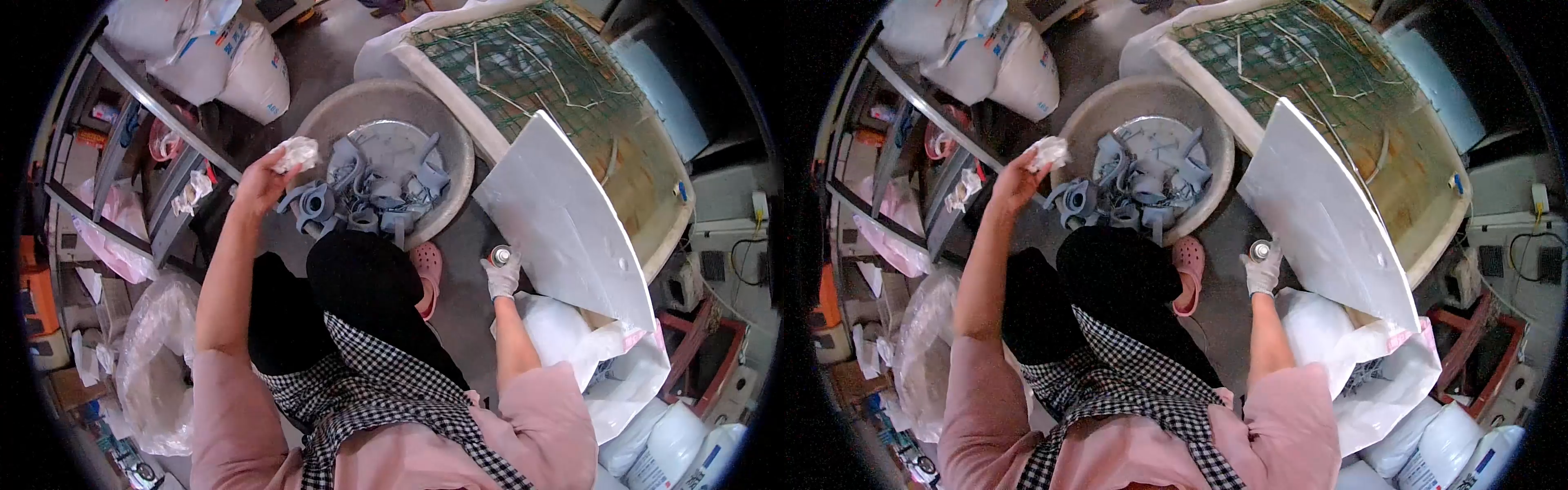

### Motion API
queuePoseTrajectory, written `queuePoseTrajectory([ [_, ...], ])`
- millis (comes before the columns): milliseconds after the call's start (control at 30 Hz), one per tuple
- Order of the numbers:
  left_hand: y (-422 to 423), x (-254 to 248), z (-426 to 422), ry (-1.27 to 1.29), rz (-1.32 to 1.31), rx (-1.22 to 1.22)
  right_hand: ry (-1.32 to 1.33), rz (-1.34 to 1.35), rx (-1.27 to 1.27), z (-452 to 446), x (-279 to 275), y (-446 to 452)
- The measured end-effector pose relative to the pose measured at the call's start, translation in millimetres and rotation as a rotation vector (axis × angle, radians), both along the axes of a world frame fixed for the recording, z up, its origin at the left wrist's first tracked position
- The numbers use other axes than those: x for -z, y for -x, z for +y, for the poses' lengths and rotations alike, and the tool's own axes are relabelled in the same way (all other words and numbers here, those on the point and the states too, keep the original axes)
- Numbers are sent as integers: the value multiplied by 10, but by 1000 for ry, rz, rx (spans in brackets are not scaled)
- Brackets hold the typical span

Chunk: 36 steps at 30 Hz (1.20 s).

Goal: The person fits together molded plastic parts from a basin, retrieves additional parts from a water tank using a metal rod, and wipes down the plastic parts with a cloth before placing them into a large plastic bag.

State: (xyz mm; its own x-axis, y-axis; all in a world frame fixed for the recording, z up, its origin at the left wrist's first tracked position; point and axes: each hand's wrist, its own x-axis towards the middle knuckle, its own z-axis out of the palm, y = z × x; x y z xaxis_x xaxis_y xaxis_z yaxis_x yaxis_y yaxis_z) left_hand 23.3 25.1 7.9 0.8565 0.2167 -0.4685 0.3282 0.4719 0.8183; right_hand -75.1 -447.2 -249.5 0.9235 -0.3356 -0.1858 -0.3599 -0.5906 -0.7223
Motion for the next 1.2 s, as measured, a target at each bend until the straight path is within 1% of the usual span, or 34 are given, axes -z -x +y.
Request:
queuePoseTrajectory([
  [33,72,-24,61,12,6,-11,-61,44,4,12,-15,12],
  [100,182,-37,201,53,33,-185,-58,38,-2,28,52,79],
  [133,241,-24,312,144,-43,-120,-67,34,4,23,115,116],
  [167,278,-72,266,109,-66,-202,-43,100,2,34,37,133],
  [200,298,-149,216,73,-90,-280,-32,110,-4,61,-54,148],
  [233,320,-184,244,112,-150,-232,-21,127,39,85,-140,172],
  [300,343,-159,359,145,-166,-234,12,202,139,138,-283,226],
  [333,350,-150,418,166,-195,-232,22,206,134,157,-376,210],
  [400,370,-140,433,152,-176,-258,387,351,68,307,-822,135],
  [433,383,-83,475,157,-130,-304,399,212,50,464,-998,98],
  [467,397,-30,513,161,-81,-347,407,219,46,512,-876,9],
  [533,539,77,579,153,-19,-379,507,204,-265,534,-602,-106],
  [600,549,187,588,132,41,-414,606,181,-327,653,-614,-189],
  [633,530,162,583,144,37,-404,554,193,-296,694,-696,-183],
  [667,528,53,557,150,36,-406,648,159,-301,778,-821,-161],
  [700,510,-69,467,175,9,-427,650,182,-330,863,-1021,-169],
  [733,515,-15,514,168,13,-415,644,190,-361,952,-1118,-241],
  [800,482,-11,483,144,14,-397,430,68,-439,1074,-925,-430],
  [833,486,0,475,135,9,-403,332,22,-430,1223,-817,-586],
  [867,493,20,480,140,4,-400,291,-34,-477,1344,-624,-799],
  [900,479,29,485,146,-6,-394,253,278,-441,1620,-813,-1086],
  [933,488,6,446,139,-24,-406,438,73,-508,1744,-482,-1287],
  [967,494,-29,402,156,-13,-404,569,-98,-530,1852,-189,-1497],
  [1000,506,-49,390,176,-2,-404,565,-109,-536,1946,48,-1655],
  [1067,536,1,442,183,-12,-415,812,12,-549,2108,440,-1939],
  [1100,527,-5,445,165,-6,-412,800,162,-618,2144,500,-2066],
  [1133,521,-17,438,149,3,-410,801,151,-633,2146,547,-2149],
  [1200,498,-88,428,135,-21,-410,697,210,-565,2149,359,-2210],
])
